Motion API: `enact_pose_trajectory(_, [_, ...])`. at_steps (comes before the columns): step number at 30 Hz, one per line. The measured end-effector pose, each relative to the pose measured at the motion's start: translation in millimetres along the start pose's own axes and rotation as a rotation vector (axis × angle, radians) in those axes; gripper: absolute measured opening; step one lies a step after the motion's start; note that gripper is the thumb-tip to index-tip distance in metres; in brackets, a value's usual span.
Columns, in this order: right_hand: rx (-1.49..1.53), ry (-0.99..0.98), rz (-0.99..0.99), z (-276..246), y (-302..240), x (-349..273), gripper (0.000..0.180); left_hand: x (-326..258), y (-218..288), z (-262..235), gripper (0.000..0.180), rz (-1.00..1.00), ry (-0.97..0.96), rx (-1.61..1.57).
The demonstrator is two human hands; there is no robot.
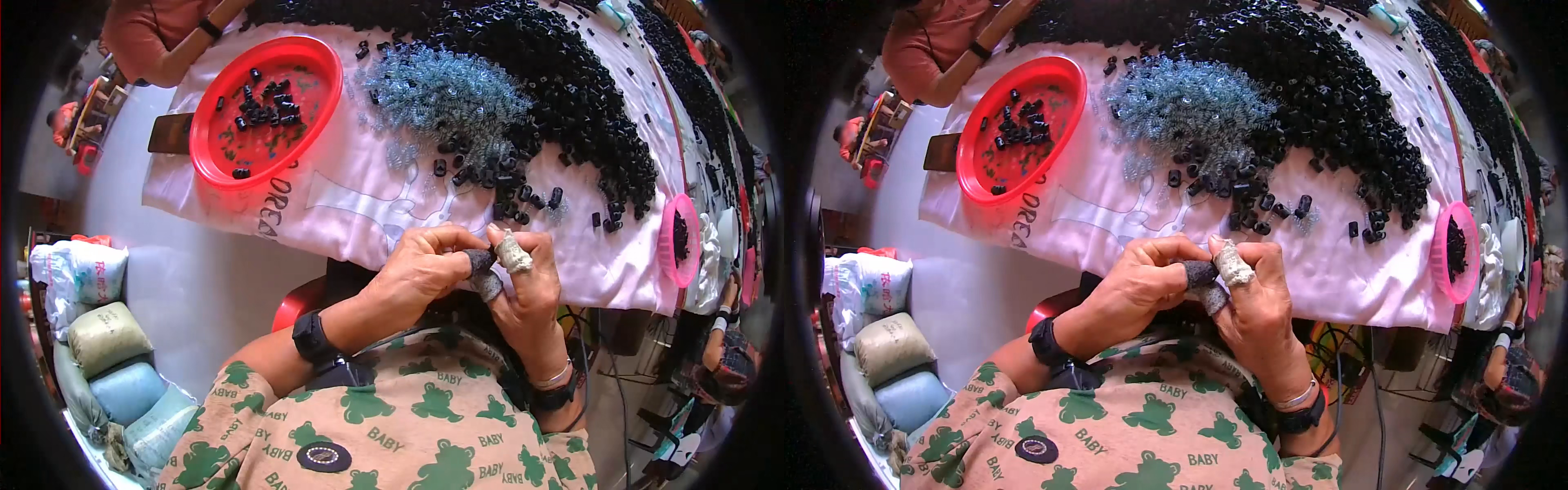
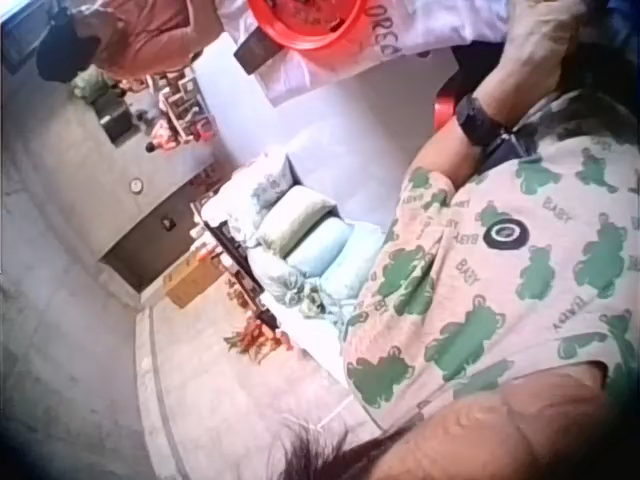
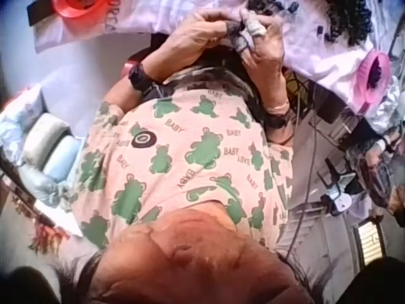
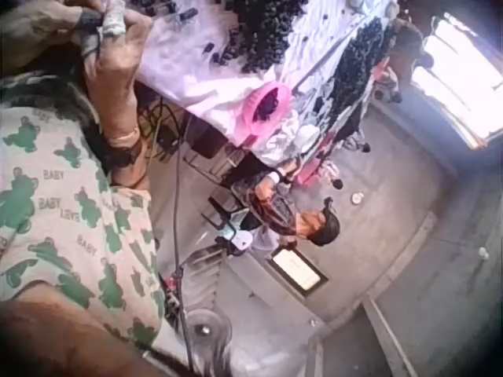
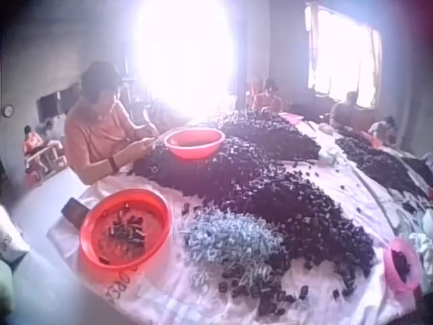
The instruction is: Sorting and inspecting small black and white plastic components at a workshop table.
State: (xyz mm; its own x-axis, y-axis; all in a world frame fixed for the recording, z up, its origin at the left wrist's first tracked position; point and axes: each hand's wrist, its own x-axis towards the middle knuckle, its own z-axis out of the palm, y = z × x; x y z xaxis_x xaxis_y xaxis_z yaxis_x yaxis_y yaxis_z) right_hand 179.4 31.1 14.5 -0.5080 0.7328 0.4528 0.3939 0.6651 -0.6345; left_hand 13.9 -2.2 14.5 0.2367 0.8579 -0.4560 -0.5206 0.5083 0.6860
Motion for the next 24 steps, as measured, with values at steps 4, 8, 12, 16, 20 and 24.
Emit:
enact_pose_trajectory(4, [-0.027, -0.003, -0.053, 1.9, 1.4, 0.7, 0.054, -0.7, -1.9, 3.9, 0.014, 0.041, 0.034, -0.034])
enact_pose_trajectory(8, [-0.040, 0.019, -0.061, 1.5, 1.9, 0.6, 0.054, -1.1, -0.6, 0.8, 0.015, 0.048, 0.011, 0.039])
enact_pose_trajectory(12, [-0.025, 0.026, -0.075, 0.3, 1.5, 3.7, 0.055, -0.3, -1.1, -2.9, 0.020, 0.034, 0.000, 0.091])
enact_pose_trajectory(16, [-0.033, -0.005, -0.055, -1.5, -0.1, 1.4, 0.056, -3.1, 6.1, 2.5, 0.022, 0.054, -0.016, 0.087])
enact_pose_trajectory(20, [-0.041, 0.002, -0.085, 1.0, 0.1, 1.3, 0.057, -2.8, 5.5, -0.6, 0.021, 0.080, -0.032, 0.084])
enact_pose_trajectory(24, [0.013, 0.067, -0.010, 3.6, 2.4, -2.3, 0.058, -1.5, 3.5, -1.4, 0.020, 0.103, -0.030, 0.119])
